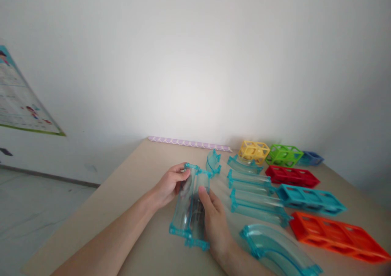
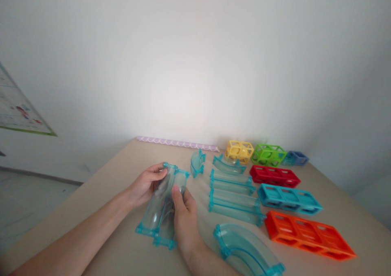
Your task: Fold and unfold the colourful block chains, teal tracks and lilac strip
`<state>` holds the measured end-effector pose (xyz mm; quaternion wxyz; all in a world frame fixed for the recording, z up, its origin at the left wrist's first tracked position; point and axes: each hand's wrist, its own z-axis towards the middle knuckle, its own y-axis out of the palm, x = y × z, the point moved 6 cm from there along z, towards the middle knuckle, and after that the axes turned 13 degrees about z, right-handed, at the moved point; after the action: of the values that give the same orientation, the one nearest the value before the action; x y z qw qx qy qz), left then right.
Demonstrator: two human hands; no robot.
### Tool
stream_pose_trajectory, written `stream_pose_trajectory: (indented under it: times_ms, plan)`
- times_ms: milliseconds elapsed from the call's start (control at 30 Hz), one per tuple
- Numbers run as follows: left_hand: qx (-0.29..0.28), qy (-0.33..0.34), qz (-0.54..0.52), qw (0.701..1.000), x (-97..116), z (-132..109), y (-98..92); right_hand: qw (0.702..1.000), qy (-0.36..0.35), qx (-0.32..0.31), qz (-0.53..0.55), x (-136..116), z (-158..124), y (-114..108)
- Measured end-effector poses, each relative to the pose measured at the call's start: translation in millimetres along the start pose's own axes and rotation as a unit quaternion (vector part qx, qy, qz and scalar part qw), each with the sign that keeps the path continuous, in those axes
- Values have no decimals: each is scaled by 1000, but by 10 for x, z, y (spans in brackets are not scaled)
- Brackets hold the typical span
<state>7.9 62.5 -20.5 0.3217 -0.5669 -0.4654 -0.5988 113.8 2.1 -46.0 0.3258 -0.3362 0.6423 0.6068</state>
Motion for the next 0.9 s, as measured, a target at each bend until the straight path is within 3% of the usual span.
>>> stream_pose_trajectory:
  times_ms: [200, 400, 700, 833, 900]
  plan:
    - [55, -7, -62, 997, -30, 64, -209, 1000, 1, -10, -21, -27, -17, -9]
    - [80, -18, -98, 992, -21, 141, -417, 994, -83, -35, -66, -172, -55, 22]
    - [76, -35, -152, 985, 30, 94, -389, 998, -37, -30, 40, -108, -40, 80]
    - [114, -46, -161, 979, 23, 106, -475, 996, -88, 1, 13, -181, -58, 9]
    - [143, -62, -163, 974, -27, 131, -553, 987, -154, 1, -38, -270, -97, -2]
